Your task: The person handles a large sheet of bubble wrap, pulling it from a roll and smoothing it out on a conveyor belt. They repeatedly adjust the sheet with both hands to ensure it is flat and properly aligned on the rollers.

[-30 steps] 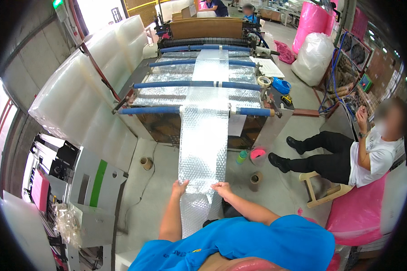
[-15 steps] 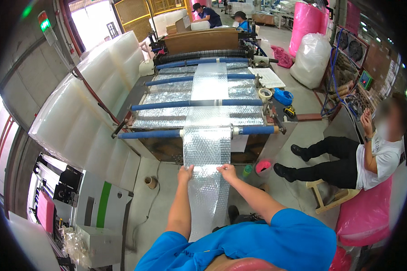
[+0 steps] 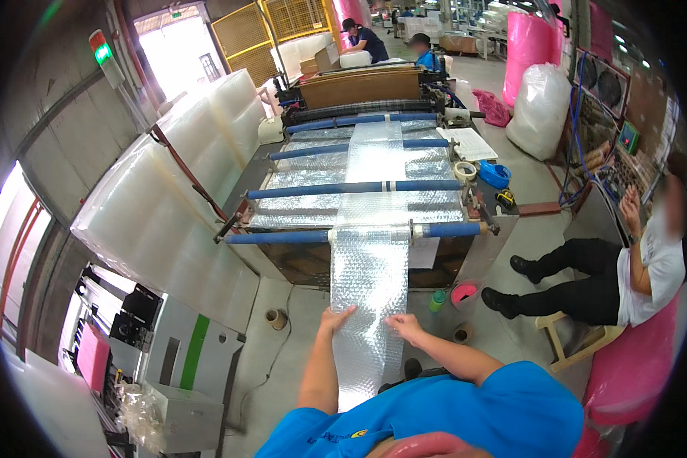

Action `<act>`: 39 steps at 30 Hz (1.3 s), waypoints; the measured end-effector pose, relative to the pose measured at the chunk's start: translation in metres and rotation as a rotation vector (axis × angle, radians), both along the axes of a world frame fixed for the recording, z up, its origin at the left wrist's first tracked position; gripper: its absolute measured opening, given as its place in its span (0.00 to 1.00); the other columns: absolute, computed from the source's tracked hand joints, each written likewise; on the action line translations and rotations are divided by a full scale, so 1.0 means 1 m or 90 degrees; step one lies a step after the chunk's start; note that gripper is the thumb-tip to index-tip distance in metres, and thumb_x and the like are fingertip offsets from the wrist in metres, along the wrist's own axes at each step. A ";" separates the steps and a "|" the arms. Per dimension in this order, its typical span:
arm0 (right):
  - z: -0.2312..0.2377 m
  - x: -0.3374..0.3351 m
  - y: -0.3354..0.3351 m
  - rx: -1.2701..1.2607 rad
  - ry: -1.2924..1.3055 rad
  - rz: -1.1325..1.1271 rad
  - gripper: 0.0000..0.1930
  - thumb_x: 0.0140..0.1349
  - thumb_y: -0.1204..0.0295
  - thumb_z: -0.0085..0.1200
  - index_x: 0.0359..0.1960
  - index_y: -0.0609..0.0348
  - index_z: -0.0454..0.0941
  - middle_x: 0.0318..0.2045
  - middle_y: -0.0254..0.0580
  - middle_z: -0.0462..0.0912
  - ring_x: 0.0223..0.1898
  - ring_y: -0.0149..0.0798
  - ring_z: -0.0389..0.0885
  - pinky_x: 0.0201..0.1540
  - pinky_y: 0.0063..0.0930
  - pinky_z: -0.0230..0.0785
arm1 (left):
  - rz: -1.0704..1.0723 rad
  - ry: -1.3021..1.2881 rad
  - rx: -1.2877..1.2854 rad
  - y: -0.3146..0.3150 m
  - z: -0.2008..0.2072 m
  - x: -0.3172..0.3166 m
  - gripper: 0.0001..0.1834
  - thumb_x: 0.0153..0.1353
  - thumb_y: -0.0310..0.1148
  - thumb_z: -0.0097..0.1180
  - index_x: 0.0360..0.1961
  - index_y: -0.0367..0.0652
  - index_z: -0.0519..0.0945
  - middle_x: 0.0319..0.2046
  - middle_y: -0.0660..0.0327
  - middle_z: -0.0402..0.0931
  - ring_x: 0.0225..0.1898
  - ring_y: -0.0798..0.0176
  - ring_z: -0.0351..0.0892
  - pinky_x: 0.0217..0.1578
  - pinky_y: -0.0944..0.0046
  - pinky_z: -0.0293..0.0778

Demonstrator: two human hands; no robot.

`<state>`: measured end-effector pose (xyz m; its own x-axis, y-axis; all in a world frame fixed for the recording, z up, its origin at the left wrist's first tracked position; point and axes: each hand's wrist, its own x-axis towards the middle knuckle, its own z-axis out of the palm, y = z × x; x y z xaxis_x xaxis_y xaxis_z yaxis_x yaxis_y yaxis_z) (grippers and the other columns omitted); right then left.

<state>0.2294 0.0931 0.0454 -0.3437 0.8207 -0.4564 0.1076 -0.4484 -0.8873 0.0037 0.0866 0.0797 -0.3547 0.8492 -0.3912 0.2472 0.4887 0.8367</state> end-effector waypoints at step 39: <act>0.026 0.037 -0.095 0.179 0.016 -0.030 0.09 0.46 0.77 0.51 0.31 0.56 0.76 0.25 0.32 0.76 0.21 0.22 0.68 0.24 0.15 0.63 | 0.110 0.412 0.064 -0.113 0.009 0.033 0.19 0.53 0.43 0.36 0.36 0.42 0.72 0.34 0.50 0.70 0.37 0.50 0.69 0.38 0.57 0.64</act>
